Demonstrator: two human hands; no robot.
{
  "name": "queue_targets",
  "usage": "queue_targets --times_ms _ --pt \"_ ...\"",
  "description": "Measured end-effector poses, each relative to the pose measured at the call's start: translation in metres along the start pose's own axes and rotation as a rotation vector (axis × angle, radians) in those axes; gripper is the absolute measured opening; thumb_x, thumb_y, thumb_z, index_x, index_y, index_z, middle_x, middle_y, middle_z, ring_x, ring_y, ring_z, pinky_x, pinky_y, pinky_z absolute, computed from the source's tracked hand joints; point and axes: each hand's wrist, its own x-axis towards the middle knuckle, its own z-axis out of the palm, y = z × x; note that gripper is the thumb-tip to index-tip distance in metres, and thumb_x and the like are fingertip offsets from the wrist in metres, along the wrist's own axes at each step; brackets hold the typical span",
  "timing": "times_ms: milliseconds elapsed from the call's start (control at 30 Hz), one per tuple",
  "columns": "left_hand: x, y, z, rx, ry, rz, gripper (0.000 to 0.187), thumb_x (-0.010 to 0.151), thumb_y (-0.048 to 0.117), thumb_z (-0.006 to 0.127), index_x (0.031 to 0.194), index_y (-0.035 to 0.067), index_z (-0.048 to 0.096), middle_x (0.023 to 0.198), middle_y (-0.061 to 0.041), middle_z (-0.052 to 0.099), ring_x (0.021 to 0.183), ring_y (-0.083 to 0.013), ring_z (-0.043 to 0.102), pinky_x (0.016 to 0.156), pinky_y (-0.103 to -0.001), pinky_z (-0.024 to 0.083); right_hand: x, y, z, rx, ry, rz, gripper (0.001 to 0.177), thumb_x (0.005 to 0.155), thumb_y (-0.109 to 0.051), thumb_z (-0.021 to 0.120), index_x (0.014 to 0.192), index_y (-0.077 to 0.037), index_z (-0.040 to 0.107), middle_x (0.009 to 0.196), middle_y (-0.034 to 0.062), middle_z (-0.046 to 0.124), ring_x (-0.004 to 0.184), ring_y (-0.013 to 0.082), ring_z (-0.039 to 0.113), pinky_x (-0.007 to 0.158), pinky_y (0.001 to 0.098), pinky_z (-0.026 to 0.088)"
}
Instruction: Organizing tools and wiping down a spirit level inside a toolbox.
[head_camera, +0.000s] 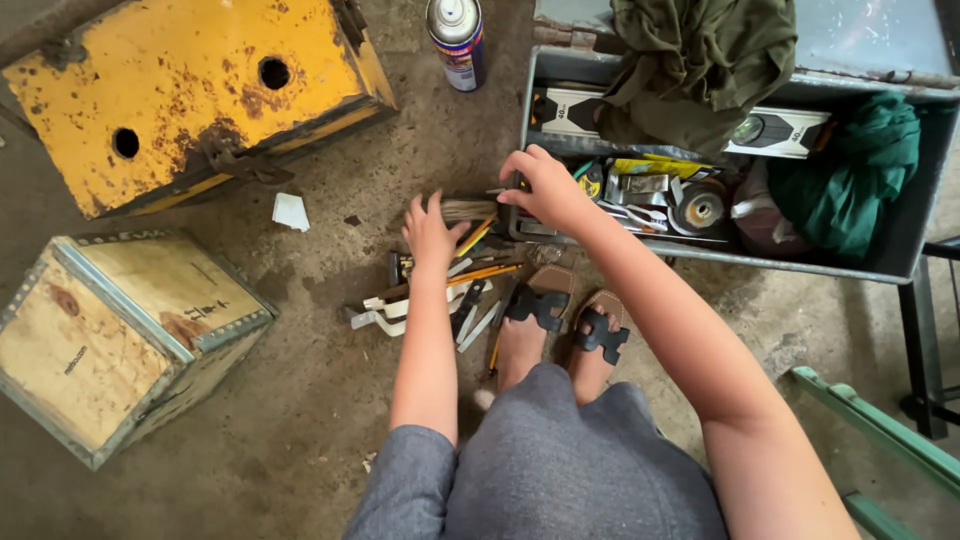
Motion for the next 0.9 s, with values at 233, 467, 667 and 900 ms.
queue_targets --times_ms 233,467,667,900 --pt "0.012 -0.014 0.028 0.15 -0.014 0.163 0.086 0.064 0.0 0.082 0.143 0.024 0.058 0.152 -0.017 0.041 0.141 -0.0371 0.036 0.114 -0.053 0.03 -0.002 -0.003 0.0 -0.014 0.004 0.007 0.032 0.081 -0.019 0.086 0.102 -0.009 0.065 0.102 0.0128 0.058 0.097 0.0359 0.061 0.083 0.0436 0.05" --pt "0.001 0.0 -0.002 0.225 0.035 0.205 0.074 0.067 0.001 0.082 0.135 0.024 0.066 0.131 -0.012 0.053 0.132 -0.0342 0.046 0.115 -0.047 0.034 -0.008 0.004 0.01 -0.047 0.036 -0.013 0.029 0.084 -0.021 0.084 0.102 -0.01 0.065 0.103 0.0123 0.056 0.098 0.0363 0.06 0.083 0.0448 0.05" --pt "0.002 0.016 -0.07 0.033 -0.002 -0.024 0.09 0.054 0.019 0.096 0.136 0.013 0.06 0.132 -0.016 0.051 0.128 -0.0368 0.048 0.108 -0.052 0.039 -0.01 0.007 0.012 -0.058 0.057 -0.015 0.027 0.086 -0.022 0.083 0.102 -0.01 0.065 0.102 0.0121 0.055 0.098 0.0362 0.06 0.083 0.0452 0.05" --pt "0.0 -0.003 -0.076 -0.339 0.084 -0.089 0.082 0.066 0.033 0.095 0.136 0.006 0.062 0.123 -0.018 0.061 0.113 -0.0326 0.063 0.095 -0.045 0.052 -0.01 -0.001 0.008 -0.076 0.041 0.021 0.027 0.087 -0.025 0.082 0.102 -0.011 0.065 0.102 0.0121 0.055 0.094 0.0358 0.061 0.079 0.046 0.051"
